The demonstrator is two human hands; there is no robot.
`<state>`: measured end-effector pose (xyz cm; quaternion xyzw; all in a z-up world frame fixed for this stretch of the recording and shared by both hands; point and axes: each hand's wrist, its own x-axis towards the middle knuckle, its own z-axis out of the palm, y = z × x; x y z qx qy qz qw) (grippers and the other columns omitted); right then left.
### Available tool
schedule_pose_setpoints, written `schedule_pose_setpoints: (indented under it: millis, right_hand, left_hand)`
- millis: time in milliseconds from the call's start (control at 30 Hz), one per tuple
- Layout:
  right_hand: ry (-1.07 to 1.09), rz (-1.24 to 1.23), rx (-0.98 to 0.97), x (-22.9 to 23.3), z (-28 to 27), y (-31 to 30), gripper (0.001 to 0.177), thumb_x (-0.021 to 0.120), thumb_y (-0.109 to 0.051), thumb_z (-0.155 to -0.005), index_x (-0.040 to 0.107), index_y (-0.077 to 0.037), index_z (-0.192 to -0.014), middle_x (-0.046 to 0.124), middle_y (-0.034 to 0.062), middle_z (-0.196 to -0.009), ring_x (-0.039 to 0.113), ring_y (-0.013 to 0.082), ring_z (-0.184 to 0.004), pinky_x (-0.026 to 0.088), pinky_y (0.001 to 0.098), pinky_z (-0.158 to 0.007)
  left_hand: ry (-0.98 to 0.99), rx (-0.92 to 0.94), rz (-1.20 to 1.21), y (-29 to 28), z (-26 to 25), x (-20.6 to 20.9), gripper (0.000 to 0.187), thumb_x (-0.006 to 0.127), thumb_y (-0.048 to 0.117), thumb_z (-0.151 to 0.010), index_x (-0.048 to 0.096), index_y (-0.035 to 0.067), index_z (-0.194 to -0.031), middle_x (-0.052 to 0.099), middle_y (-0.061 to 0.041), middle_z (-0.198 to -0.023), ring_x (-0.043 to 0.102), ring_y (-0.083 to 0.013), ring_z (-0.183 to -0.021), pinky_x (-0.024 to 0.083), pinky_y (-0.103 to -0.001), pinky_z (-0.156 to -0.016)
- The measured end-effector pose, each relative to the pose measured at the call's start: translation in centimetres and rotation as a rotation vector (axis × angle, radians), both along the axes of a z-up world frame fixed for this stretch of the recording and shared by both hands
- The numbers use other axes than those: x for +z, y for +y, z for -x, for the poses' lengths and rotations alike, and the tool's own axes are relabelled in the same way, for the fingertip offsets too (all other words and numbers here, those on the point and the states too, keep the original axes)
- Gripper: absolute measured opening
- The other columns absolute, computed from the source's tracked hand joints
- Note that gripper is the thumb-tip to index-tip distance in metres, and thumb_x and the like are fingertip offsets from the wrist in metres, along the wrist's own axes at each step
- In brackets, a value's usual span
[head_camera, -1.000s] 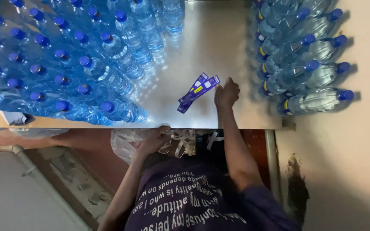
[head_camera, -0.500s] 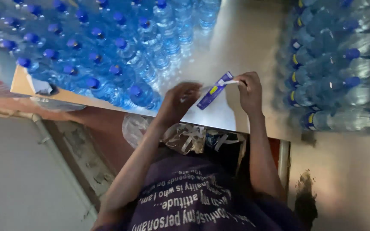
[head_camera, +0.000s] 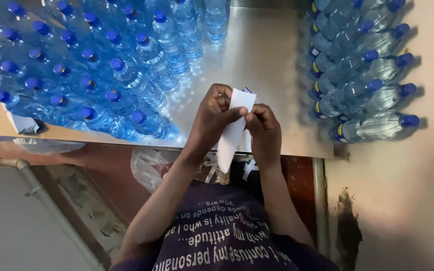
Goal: Manually applying plastic labels to water bottles at a workstation.
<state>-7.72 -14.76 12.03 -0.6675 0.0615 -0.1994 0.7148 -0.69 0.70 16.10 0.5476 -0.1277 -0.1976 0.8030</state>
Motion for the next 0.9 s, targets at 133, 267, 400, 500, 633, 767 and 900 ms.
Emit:
schedule_pose_setpoints:
  millis: [133, 267, 400, 500, 633, 767, 900]
  right_hand:
    - [-0.053, -0.238, 0.088, 1.4, -0.3, 1.0, 0.019, 0.069, -0.021, -0.112, 0.066, -0.003, -0.109, 0.059, 0.0021, -0.084, 0.055, 0.0074, -0.076, 0.047, 0.0275, -0.072]
    - [-0.054, -0.101, 0.11, 1.7, -0.6, -0.1, 0.02, 0.068, -0.019, -0.113, 0.064, 0.0, -0.107, 0.058, 0.0076, -0.082, 0.055, 0.0099, -0.075, 0.049, 0.0305, -0.072]
    - [-0.083, -0.056, 0.105, 3.5, 0.0, 0.3, 0.013, 0.067, -0.011, -0.114, 0.064, 0.001, -0.113, 0.057, 0.0079, -0.09, 0.06, 0.0126, -0.075, 0.054, 0.0311, -0.071]
    - [-0.216, -0.218, 0.099, 3.5, 0.2, 1.2, 0.016, 0.067, -0.015, -0.114, 0.058, -0.002, -0.114, 0.058, 0.0108, -0.102, 0.068, 0.0189, -0.078, 0.06, 0.0343, -0.071]
    - [-0.209, -0.111, 0.088, 2.5, 1.1, 1.1, 0.059, 0.078, -0.033, -0.106, 0.05, 0.001, -0.145, 0.057, 0.0122, -0.119, 0.072, 0.0202, -0.099, 0.063, 0.035, -0.091]
    - [-0.135, -0.029, 0.096, 4.3, 2.2, 2.8, 0.079, 0.087, -0.026, -0.1, 0.045, 0.0, -0.162, 0.06, 0.0098, -0.131, 0.065, 0.0137, -0.115, 0.057, 0.0372, -0.11]
    - [-0.07, -0.019, 0.048, 4.4, 2.4, 2.5, 0.049, 0.074, -0.024, -0.111, 0.06, 0.0, -0.151, 0.065, 0.0105, -0.126, 0.061, 0.0115, -0.113, 0.057, 0.0355, -0.099]
  left_hand:
    - [0.07, 0.049, 0.072, 0.7, 0.5, 0.8, 0.041, 0.087, 0.027, -0.099, 0.058, 0.007, -0.12, 0.072, -0.01, -0.09, 0.076, -0.0173, -0.076, 0.065, -0.031, -0.067]
    - [0.086, 0.023, 0.064, 1.6, 1.0, 2.3, 0.027, 0.084, 0.026, -0.102, 0.071, 0.003, -0.112, 0.07, -0.007, -0.084, 0.073, -0.0145, -0.071, 0.063, -0.029, -0.062]
    - [0.009, -0.09, 0.105, 1.2, 2.6, 6.1, 0.022, 0.08, 0.021, -0.104, 0.07, 0.001, -0.108, 0.063, -0.007, -0.085, 0.064, -0.0144, -0.079, 0.055, -0.029, -0.072]
    - [0.016, -0.101, 0.132, 0.7, 2.0, 3.0, 0.027, 0.078, 0.026, -0.106, 0.071, 0.001, -0.11, 0.066, -0.009, -0.091, 0.064, -0.0167, -0.085, 0.055, -0.033, -0.081]
    - [-0.097, -0.022, 0.052, 0.8, 2.4, 3.3, 0.024, 0.075, 0.024, -0.109, 0.071, 0.0, -0.11, 0.066, -0.011, -0.091, 0.064, -0.0185, -0.09, 0.052, -0.037, -0.085]
    - [-0.407, 0.077, -0.209, 1.2, 3.1, 5.1, 0.002, 0.076, 0.001, -0.103, 0.076, -0.001, -0.104, 0.069, -0.017, -0.081, 0.066, -0.0232, -0.078, 0.055, -0.041, -0.079]
    - [-0.409, 0.161, -0.217, 0.8, 4.2, 5.1, 0.005, 0.072, -0.003, -0.105, 0.074, 0.001, -0.105, 0.067, -0.009, -0.079, 0.06, -0.0157, -0.079, 0.055, -0.036, -0.076]
